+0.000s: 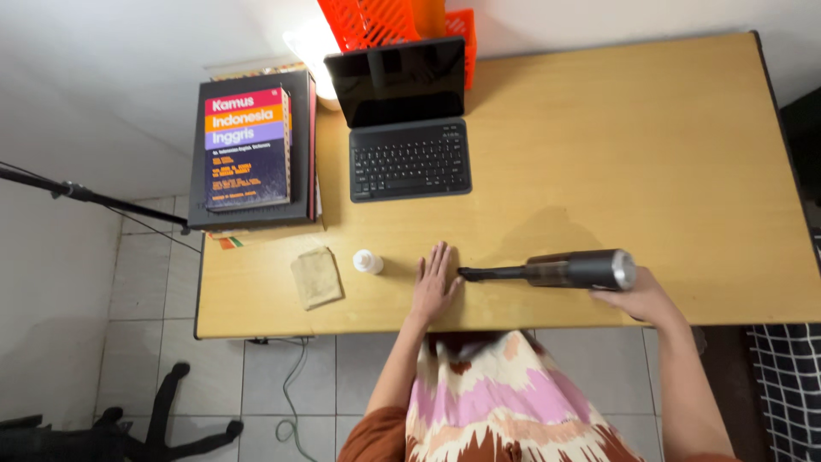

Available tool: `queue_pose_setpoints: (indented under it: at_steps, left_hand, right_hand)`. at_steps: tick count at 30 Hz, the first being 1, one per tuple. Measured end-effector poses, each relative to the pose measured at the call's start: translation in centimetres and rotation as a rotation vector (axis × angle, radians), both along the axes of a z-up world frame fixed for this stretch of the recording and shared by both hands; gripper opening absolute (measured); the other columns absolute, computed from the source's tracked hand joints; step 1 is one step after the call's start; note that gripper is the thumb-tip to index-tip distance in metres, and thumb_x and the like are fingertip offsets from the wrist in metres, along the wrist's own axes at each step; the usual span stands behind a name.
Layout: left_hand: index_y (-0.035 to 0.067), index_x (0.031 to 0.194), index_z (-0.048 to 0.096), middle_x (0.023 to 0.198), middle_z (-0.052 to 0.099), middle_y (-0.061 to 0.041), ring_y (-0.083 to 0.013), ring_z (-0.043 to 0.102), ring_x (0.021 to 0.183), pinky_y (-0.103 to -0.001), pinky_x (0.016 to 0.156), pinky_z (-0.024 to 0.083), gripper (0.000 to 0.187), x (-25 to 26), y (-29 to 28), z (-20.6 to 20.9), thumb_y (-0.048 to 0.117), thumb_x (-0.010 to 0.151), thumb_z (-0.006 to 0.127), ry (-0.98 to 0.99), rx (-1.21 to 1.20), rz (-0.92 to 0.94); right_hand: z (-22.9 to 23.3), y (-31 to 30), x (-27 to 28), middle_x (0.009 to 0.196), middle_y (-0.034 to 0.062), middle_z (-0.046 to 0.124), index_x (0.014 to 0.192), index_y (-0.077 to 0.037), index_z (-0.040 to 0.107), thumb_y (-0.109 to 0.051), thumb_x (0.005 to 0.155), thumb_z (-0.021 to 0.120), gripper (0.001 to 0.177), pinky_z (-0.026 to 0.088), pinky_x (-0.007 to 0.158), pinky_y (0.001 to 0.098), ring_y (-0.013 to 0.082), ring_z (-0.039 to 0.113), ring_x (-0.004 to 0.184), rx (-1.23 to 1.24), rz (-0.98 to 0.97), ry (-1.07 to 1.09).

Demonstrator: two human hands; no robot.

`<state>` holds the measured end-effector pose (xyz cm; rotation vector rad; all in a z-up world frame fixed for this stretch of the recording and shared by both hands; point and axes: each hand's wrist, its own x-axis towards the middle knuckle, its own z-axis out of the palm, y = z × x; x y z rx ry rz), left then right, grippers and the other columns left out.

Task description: The person uses a handheld vacuum to clean the surface of a wooden desk, moving around a laptop, books, and a lamp. They then wipe the desk with a cloth and spray bottle.

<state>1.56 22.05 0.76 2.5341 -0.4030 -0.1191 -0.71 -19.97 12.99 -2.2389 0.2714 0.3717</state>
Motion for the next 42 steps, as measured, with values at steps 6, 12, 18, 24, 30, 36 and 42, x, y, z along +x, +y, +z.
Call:
queue_pose_setpoints:
  at_steps: [6, 12, 18, 24, 30, 36, 42]
  left_hand:
    - [0.009, 0.163, 0.022, 0.171, 0.021, -0.012, -0.0294, 0.017, 0.159, -0.051, 0.127, 0.013, 0.079, 1.4, -0.7, 0.4, 0.03, 0.098, 0.062, 0.005, -0.103, 0.069]
    - [0.01, 0.163, 0.023, 0.171, 0.02, -0.011, -0.0297, 0.016, 0.158, -0.048, 0.127, 0.015, 0.082, 4.4, -1.8, 1.4, 0.035, 0.097, 0.064, -0.012, -0.068, -0.017]
    - [0.018, 0.163, 0.025, 0.172, 0.015, -0.009, -0.027, 0.012, 0.159, -0.045, 0.129, 0.012, 0.087, 9.2, -4.1, 2.5, 0.052, 0.093, 0.065, 0.064, 0.048, -0.227]
    - [0.02, 0.163, 0.023, 0.173, 0.012, -0.006, -0.024, 0.01, 0.159, -0.044, 0.128, 0.01, 0.089, 13.0, -7.1, 3.3, 0.058, 0.093, 0.061, 0.129, 0.068, -0.247]
    - [0.024, 0.165, 0.023, 0.173, 0.012, -0.005, -0.0229, 0.008, 0.159, -0.044, 0.129, 0.006, 0.085, 14.8, -9.0, 4.1, 0.063, 0.096, 0.053, 0.089, 0.075, -0.189]
    - [0.024, 0.165, 0.021, 0.173, 0.012, -0.006, -0.023, 0.007, 0.16, -0.045, 0.129, 0.005, 0.085, 15.2, -9.8, 3.9, 0.065, 0.097, 0.05, 0.085, 0.12, -0.174]
    - [0.026, 0.165, 0.021, 0.174, 0.012, -0.004, -0.0226, 0.007, 0.16, -0.045, 0.129, 0.004, 0.083, 15.2, -9.8, 4.5, 0.066, 0.097, 0.046, 0.142, 0.111, -0.166]
  right_hand:
    - [-2.0, 0.0, 8.8, 0.068, 0.0091, 0.07, 0.09, 0.001, 0.073, -0.022, 0.08, 0.083, 0.027, 0.054, 0.06, 0.0358, 0.0188, 0.067, 0.062, -0.067, -0.19, -0.088]
    - [-4.7, 7.5, 20.6, 0.071, 0.0111, 0.073, 0.089, 0.001, 0.074, -0.028, 0.082, 0.082, 0.031, 0.055, 0.062, 0.0346, 0.0177, 0.072, 0.064, -0.046, -0.345, -0.205]
    - [-1.8, 7.3, 21.8, 0.073, 0.0157, 0.073, 0.092, -0.001, 0.074, -0.03, 0.079, 0.081, 0.033, 0.056, 0.061, 0.0414, 0.0272, 0.072, 0.064, -0.144, -0.253, -0.145]
    - [-2.7, -1.2, 27.3, 0.074, 0.0151, 0.072, 0.089, 0.0, 0.074, -0.031, 0.082, 0.084, 0.033, 0.055, 0.06, 0.0424, 0.0275, 0.072, 0.068, -0.279, -0.508, -0.365]
    - [-3.6, -0.2, 30.4, 0.071, 0.0111, 0.072, 0.092, -0.001, 0.072, -0.024, 0.079, 0.079, 0.027, 0.056, 0.062, 0.0392, 0.0216, 0.071, 0.066, -0.042, -0.336, -0.228]
    - [-4.0, 6.4, 32.4, 0.068, 0.0093, 0.071, 0.088, 0.001, 0.072, -0.024, 0.08, 0.079, 0.026, 0.056, 0.061, 0.0354, 0.0181, 0.071, 0.063, 0.027, -0.303, -0.206]
    - [-1.9, 7.1, 33.2, 0.065, 0.0087, 0.071, 0.082, 0.0, 0.072, -0.022, 0.082, 0.077, 0.023, 0.055, 0.06, 0.0328, 0.0169, 0.071, 0.059, 0.083, -0.264, -0.117]
